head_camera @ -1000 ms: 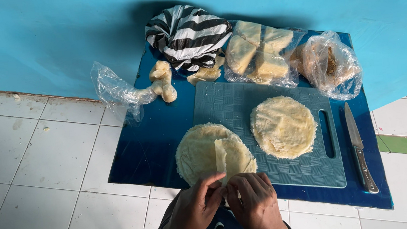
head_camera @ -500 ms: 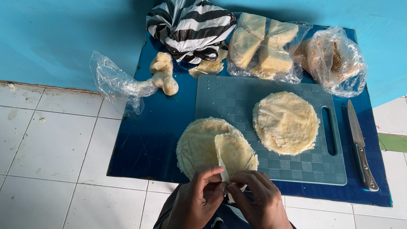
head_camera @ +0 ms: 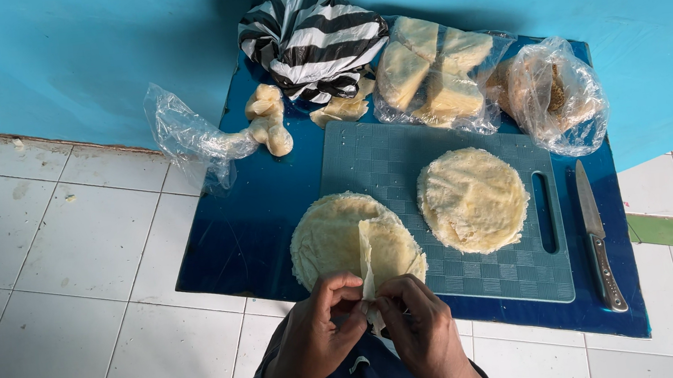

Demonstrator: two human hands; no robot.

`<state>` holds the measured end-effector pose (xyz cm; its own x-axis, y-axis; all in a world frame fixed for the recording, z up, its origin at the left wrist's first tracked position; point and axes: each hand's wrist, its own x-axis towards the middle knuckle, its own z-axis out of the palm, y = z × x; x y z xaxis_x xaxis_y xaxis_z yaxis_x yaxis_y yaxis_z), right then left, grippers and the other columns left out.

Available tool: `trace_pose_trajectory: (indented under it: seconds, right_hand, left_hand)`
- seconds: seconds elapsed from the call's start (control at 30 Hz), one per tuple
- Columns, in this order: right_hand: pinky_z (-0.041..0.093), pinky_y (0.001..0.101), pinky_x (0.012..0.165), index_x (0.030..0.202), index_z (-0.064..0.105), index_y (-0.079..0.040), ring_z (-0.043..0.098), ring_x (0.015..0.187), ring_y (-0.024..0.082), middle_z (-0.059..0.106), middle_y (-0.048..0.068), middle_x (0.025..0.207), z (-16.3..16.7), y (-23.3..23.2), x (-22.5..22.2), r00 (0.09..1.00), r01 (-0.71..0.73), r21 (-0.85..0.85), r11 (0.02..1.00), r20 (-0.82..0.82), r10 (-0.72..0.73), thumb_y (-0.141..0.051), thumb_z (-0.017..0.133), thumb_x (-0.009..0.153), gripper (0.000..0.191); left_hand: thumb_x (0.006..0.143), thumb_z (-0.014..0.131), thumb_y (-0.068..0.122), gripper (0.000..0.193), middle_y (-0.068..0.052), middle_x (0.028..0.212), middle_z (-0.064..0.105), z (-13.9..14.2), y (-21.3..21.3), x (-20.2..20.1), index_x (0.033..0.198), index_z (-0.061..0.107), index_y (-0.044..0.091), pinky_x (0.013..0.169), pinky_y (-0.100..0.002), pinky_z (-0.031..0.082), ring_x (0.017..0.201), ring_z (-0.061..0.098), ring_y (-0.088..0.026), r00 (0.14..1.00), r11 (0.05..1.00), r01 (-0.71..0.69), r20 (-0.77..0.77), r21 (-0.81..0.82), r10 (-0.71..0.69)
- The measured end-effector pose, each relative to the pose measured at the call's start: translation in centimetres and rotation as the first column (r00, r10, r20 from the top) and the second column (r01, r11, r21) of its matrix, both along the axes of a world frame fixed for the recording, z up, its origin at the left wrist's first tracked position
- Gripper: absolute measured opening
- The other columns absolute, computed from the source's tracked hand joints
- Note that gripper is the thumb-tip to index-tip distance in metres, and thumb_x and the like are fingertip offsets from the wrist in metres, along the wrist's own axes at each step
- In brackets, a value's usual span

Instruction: The person sits at a small table and peels the thin outer skin off round flat food cakes by hand, one at a time. They pull the peel away in strips, set the peeled cake on the cutting board, and drop the discarded peels onto the table beside the board.

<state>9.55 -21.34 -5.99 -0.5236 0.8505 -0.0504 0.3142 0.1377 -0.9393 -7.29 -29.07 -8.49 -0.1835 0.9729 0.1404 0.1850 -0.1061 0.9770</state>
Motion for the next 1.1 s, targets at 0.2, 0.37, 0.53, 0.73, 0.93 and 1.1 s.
trace_pose_trajectory:
  seconds: [0.2,0.37,0.53,0.73,0.93,1.1]
  right_hand:
    - [0.057,0.0282,0.069,0.099,0.065,-0.001,0.072,0.080,0.017,0.071,0.009,0.095,-0.8,0.3,0.5,0.991,-0.037,0.135,0.990,-0.122,0.053,0.002,0.066,0.093,0.007]
    - [0.057,0.0291,0.075,0.108,0.063,-0.001,0.071,0.086,0.020,0.069,0.011,0.104,0.6,1.7,0.2,0.996,0.001,0.313,0.950,-0.081,0.026,0.004,0.065,0.092,0.017]
    - [0.055,0.0395,0.089,0.128,0.062,-0.004,0.065,0.108,0.032,0.060,0.018,0.124,3.1,4.6,-2.2,0.991,-0.125,0.615,0.779,0.111,0.072,0.001,0.067,0.091,0.038]
    - [0.044,0.0488,0.091,0.119,0.069,-0.011,0.055,0.113,0.039,0.056,0.021,0.131,3.5,7.0,-5.4,0.925,-0.360,0.685,0.634,0.351,0.145,-0.010,0.068,0.088,0.032]
    - [0.044,0.0470,0.097,0.105,0.068,-0.010,0.057,0.118,0.034,0.061,0.014,0.127,2.8,7.4,-5.0,0.938,-0.330,0.604,0.726,0.293,0.183,-0.011,0.069,0.092,0.014]
    - [0.043,0.0430,0.091,0.101,0.067,-0.009,0.063,0.107,0.028,0.070,0.008,0.110,3.7,7.4,-3.7,0.942,-0.334,0.491,0.804,0.210,0.263,-0.008,0.067,0.095,0.007]
  left_hand:
    - [0.094,0.069,0.001,0.041,-0.013,0.106,0.076,-0.5,-0.2,-0.4,0.129,0.047,0.002,0.078,-0.029,0.065,0.098,0.079,-0.018,0.996,0.996,0.018,0.089,-0.089,-0.010]
    - [0.097,0.063,0.001,0.049,-0.014,0.099,0.073,-1.0,-0.4,-1.7,0.141,0.043,0.003,0.079,-0.028,0.062,0.092,0.076,-0.017,0.954,0.995,0.024,0.299,-0.094,0.005]
    - [0.096,0.068,0.010,0.052,-0.012,0.089,0.069,-1.3,-0.3,-2.6,0.141,0.042,0.006,0.066,-0.026,0.063,0.079,0.075,-0.013,0.989,0.986,-0.082,0.109,-0.146,0.098]
    - [0.094,0.074,0.018,0.057,-0.008,0.076,0.070,-0.7,-0.2,-2.5,0.140,0.043,0.004,0.056,-0.025,0.055,0.064,0.070,-0.010,0.991,0.984,-0.122,-0.076,-0.128,0.113]
    - [0.094,0.071,0.022,0.058,-0.007,0.074,0.069,1.3,0.1,-2.6,0.143,0.046,0.003,0.053,-0.025,0.053,0.058,0.065,-0.011,0.976,0.968,-0.169,-0.165,-0.183,0.139]
    - [0.088,0.077,0.027,0.049,-0.015,0.089,0.066,3.9,0.9,-2.9,0.130,0.063,0.004,0.051,-0.027,0.051,0.068,0.066,-0.019,0.818,0.955,-0.270,-0.495,0.121,0.294]
